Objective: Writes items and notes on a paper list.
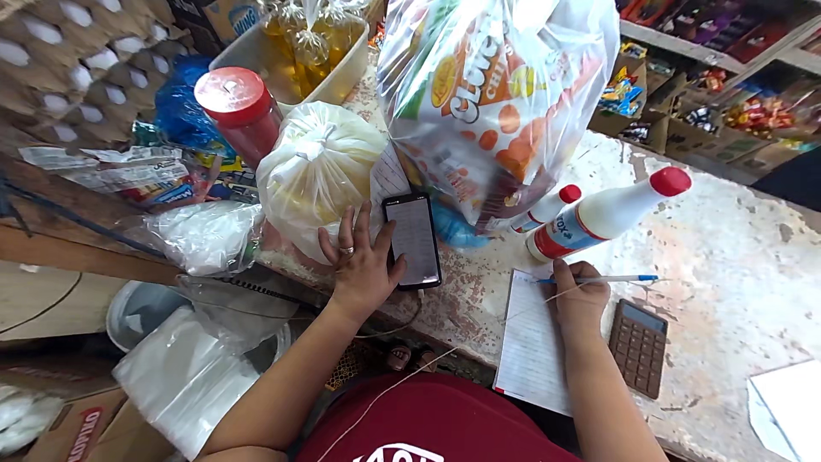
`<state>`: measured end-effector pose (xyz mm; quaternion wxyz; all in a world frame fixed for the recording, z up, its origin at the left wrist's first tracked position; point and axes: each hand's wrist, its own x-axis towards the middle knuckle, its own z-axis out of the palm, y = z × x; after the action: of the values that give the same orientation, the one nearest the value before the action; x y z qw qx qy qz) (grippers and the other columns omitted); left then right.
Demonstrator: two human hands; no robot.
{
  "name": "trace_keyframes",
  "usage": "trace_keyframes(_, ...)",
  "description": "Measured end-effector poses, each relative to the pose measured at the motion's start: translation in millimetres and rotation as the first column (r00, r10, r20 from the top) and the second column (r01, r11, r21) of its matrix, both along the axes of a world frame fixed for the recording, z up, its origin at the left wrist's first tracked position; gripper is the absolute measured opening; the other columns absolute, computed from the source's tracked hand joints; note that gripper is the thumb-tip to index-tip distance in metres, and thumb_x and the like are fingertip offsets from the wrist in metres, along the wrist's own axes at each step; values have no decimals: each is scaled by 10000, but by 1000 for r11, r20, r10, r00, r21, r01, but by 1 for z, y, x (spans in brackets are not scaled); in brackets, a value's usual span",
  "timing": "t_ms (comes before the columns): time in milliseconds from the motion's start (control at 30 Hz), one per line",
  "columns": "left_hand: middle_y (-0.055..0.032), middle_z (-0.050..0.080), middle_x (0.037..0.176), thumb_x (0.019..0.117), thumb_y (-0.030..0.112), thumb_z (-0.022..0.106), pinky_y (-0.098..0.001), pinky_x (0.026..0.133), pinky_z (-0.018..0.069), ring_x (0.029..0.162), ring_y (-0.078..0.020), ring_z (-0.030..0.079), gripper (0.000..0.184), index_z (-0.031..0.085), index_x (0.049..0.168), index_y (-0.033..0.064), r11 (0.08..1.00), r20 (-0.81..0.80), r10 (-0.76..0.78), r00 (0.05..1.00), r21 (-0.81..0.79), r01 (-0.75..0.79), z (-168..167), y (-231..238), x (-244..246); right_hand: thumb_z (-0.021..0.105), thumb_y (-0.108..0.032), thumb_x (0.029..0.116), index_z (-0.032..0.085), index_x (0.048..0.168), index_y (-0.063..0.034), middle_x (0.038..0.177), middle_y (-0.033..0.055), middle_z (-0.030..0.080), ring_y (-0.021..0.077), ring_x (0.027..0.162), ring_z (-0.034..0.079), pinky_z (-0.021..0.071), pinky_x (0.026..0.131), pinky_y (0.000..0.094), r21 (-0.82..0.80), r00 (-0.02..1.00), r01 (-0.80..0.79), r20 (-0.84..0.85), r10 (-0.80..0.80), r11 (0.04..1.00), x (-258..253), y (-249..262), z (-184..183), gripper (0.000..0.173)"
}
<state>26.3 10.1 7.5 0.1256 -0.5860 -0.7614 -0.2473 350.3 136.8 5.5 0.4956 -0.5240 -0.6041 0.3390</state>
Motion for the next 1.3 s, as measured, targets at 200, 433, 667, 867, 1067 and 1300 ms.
trace_keyframes(200, -218, 365, 1606, 884, 575, 637, -787, 1133, 47, 1515, -479, 249, 608, 614, 1394, 245, 999, 26, -3, 1000, -35, 4, 3, -2, -1, 656, -112, 964, 514, 733, -166, 578, -114, 518, -1, 490, 512, 472, 501, 188, 6, 1000, -23, 17, 23, 1000, 1, 0, 0, 276)
trace_keyframes(433, -211, 363, 1609, 891, 577, 626, -788, 1132, 47, 1519, -475, 241, 607, 612, 1395, 239, 999, 30, 0, 1000, -44, 1, 3, -2, 0, 650, -102, 968, 509, 730, -169, 574, -118, 510, -9, 485, 498, 456, 496, 175, 1, 1000, -12, 27, 12, 1000, 1, 0, 1, 285)
trace_keyframes(667, -211, 360, 1611, 901, 566, 623, -790, 1130, 44, 1517, -475, 248, 593, 614, 1392, 234, 1000, 24, -5, 1000, -27, 5, 2, -2, 0, 656, -94, 964, 509, 722, -171, 566, -122, 506, -14, 478, 490, 449, 492, 172, -7, 1000, -9, 9, 9, 1000, 0, 0, 1, 293)
trace_keyframes(867, -204, 368, 1609, 899, 564, 624, -788, 1129, 47, 1516, -470, 253, 583, 621, 1384, 240, 1000, 24, 0, 1000, -22, 1, 2, -2, -1, 661, -83, 962, 518, 724, -171, 566, -119, 522, -7, 480, 509, 467, 492, 177, -16, 1000, -8, -17, 7, 1000, 0, 1, 0, 291)
trace_keyframes(1067, -202, 367, 1610, 913, 577, 602, -777, 1137, 49, 1517, -469, 250, 577, 622, 1385, 244, 1000, 15, -2, 1000, -27, 2, 1, -2, -1, 657, -95, 962, 526, 728, -170, 577, -117, 525, -5, 489, 512, 468, 501, 178, 1, 1000, -10, -1, 10, 1000, 1, 1, -1, 279)
trace_keyframes(1300, -180, 530, 1447, 957, 508, 572, -697, 1163, 159, 1443, -440, 360, 388, 692, 1206, 236, 950, 13, -134, 991, 285, 124, -1, -7, 23, 651, -109, 965, 542, 749, -173, 589, -130, 551, -12, 495, 538, 494, 506, 180, 7, 1000, -7, -25, 7, 1000, 0, 0, 0, 250)
